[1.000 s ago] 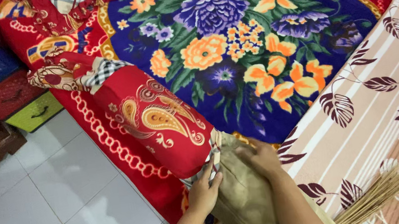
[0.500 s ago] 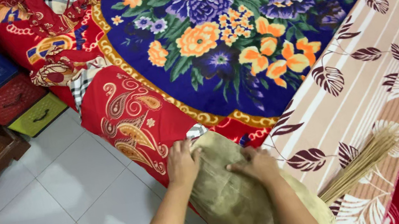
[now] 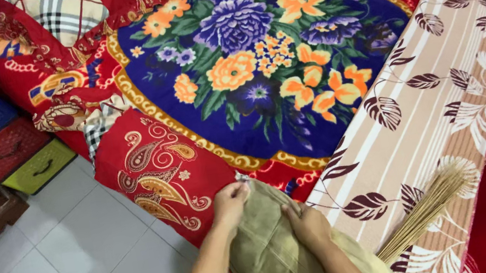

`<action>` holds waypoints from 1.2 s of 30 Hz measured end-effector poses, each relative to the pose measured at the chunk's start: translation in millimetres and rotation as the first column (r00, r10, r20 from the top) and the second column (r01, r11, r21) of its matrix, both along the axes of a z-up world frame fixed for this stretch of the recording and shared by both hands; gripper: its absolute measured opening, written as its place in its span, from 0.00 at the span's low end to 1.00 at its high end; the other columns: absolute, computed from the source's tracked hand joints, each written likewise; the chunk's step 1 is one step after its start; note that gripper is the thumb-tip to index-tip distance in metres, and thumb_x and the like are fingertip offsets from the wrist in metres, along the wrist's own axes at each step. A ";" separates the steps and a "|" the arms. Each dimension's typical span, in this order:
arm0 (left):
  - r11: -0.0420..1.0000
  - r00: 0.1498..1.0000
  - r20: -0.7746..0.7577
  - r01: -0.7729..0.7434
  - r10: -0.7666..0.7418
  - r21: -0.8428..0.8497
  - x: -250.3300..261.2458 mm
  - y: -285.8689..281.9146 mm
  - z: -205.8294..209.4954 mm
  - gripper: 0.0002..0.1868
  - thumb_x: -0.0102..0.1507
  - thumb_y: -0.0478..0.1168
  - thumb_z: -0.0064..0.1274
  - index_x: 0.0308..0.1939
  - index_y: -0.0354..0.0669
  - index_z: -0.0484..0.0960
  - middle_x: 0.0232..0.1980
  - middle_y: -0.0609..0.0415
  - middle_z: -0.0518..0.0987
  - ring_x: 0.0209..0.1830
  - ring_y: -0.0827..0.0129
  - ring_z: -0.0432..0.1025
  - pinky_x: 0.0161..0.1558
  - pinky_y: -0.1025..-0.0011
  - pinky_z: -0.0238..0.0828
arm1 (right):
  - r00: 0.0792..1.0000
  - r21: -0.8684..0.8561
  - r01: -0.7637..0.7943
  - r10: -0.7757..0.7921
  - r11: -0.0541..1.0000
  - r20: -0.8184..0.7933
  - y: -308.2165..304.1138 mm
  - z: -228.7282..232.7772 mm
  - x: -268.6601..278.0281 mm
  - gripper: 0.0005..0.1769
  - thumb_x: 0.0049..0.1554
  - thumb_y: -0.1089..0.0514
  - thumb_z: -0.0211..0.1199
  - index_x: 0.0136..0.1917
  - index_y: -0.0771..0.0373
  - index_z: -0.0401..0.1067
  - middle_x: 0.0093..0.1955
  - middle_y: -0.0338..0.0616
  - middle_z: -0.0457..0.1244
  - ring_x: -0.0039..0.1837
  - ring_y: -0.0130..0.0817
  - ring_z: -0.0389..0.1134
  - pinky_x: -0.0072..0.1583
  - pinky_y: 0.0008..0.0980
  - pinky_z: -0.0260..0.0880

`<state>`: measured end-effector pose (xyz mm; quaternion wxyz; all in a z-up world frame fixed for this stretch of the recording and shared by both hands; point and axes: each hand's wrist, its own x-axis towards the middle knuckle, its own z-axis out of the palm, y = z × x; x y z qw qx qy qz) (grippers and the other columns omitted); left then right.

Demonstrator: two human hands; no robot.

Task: The person cleans a bolster by using a small broom to sweep debris off its surface and into a bin, then ties the end of the bolster case with string.

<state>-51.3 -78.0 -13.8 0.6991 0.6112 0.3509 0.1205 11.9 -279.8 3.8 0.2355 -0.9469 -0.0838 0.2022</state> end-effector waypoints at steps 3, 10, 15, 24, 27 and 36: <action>0.984 0.976 0.206 -0.041 0.077 -0.176 21.8 2.2 20.7 0.13 0.68 0.42 0.54 0.50 0.37 0.85 0.42 0.60 0.82 0.40 0.77 0.71 0.46 0.76 0.68 | 0.975 0.115 0.095 -0.116 0.989 0.190 9.0 25.0 9.0 0.30 0.56 0.29 0.56 0.55 0.53 0.79 0.43 0.60 0.71 0.50 0.57 0.72 0.55 0.49 0.70; 0.978 0.993 0.063 -0.105 0.095 0.180 16.3 34.3 -4.2 0.14 0.70 0.44 0.46 0.53 0.39 0.78 0.44 0.53 0.81 0.44 0.66 0.73 0.49 0.68 0.69 | 0.721 0.069 -0.251 0.139 0.965 0.678 43.4 34.6 42.5 0.27 0.57 0.35 0.60 0.33 0.60 0.72 0.36 0.52 0.68 0.40 0.55 0.70 0.47 0.51 0.70; 0.957 0.978 -0.201 0.013 0.048 0.290 -27.1 33.0 -85.7 0.17 0.69 0.48 0.44 0.53 0.40 0.77 0.49 0.41 0.84 0.50 0.51 0.78 0.53 0.57 0.71 | 0.822 -0.045 -0.455 0.438 0.890 0.364 41.1 11.2 30.4 0.22 0.54 0.36 0.62 0.46 0.55 0.77 0.42 0.52 0.69 0.45 0.52 0.71 0.49 0.49 0.70; 0.706 0.908 0.001 -0.326 0.418 0.629 -28.7 16.0 -27.8 0.22 0.59 0.51 0.62 0.45 0.39 0.74 0.44 0.42 0.77 0.45 0.46 0.72 0.49 0.54 0.70 | 0.857 0.035 -0.498 0.485 0.867 0.174 80.1 26.2 66.9 0.68 0.38 0.26 0.76 0.80 0.55 0.50 0.79 0.57 0.47 0.79 0.56 0.49 0.75 0.54 0.48; 0.353 0.930 0.085 -0.219 0.357 0.910 -1.3 30.8 -4.9 0.23 0.53 0.46 0.64 0.47 0.41 0.75 0.47 0.43 0.76 0.49 0.44 0.70 0.51 0.51 0.68 | 0.856 -0.108 -0.516 0.517 0.850 -0.024 90.1 24.5 32.5 0.69 0.38 0.26 0.74 0.82 0.45 0.44 0.83 0.47 0.45 0.82 0.50 0.45 0.77 0.54 0.44; 0.422 0.941 -0.284 0.186 0.183 0.887 12.7 66.9 -18.1 0.15 0.62 0.44 0.58 0.51 0.48 0.79 0.50 0.51 0.78 0.52 0.52 0.74 0.48 0.54 0.74 | 0.840 -0.141 -0.534 0.542 0.833 0.022 96.8 6.1 8.8 0.53 0.51 0.29 0.65 0.81 0.42 0.47 0.83 0.45 0.46 0.82 0.50 0.46 0.77 0.55 0.43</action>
